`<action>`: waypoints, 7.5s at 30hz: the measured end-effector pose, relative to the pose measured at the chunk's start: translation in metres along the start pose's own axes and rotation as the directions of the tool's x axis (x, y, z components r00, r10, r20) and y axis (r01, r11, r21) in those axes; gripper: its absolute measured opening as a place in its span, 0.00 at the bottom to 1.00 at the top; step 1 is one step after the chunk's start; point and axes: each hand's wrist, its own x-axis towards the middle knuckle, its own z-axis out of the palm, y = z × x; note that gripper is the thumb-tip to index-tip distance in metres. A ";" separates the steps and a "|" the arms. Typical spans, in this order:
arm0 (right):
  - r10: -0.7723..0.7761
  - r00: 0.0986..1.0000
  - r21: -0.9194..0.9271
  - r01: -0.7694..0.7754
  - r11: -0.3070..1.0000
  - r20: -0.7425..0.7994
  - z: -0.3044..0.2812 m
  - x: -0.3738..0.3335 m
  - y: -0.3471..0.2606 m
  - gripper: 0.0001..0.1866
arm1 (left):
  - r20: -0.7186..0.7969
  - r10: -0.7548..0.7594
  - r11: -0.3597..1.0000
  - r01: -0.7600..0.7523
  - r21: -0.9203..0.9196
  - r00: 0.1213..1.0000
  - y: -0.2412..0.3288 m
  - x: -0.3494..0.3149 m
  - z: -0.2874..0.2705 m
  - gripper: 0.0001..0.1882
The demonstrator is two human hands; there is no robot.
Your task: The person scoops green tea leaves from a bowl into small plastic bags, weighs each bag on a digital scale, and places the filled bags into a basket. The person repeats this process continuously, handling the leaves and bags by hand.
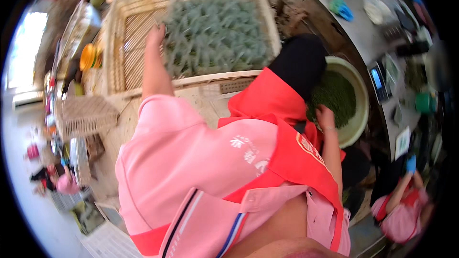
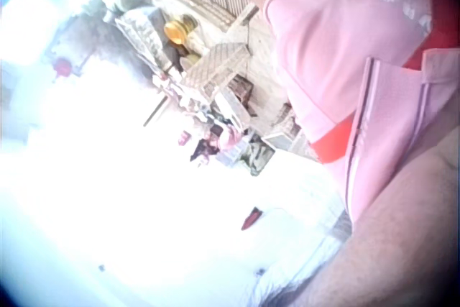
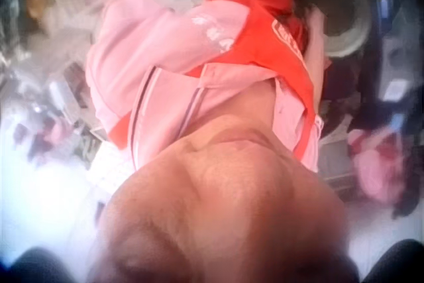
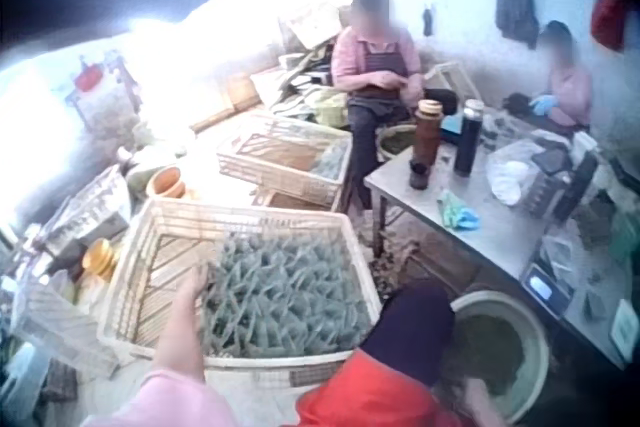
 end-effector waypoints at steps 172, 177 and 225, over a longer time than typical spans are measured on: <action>0.592 0.733 -0.127 -0.587 0.799 0.335 0.010 -0.004 0.071 0.30 | 0.151 0.897 0.308 -0.341 -0.888 0.415 0.512 -0.298 0.031 0.11; 0.360 0.831 -0.044 -0.377 0.925 0.424 0.069 0.021 0.022 0.29 | 0.152 0.888 0.286 -0.264 -0.921 0.433 0.511 -0.288 0.052 0.13; 0.525 0.848 0.932 0.250 -0.263 -0.079 -0.122 -0.018 0.022 0.04 | 0.182 0.930 0.328 -0.497 -0.803 0.319 0.509 -0.307 0.029 0.13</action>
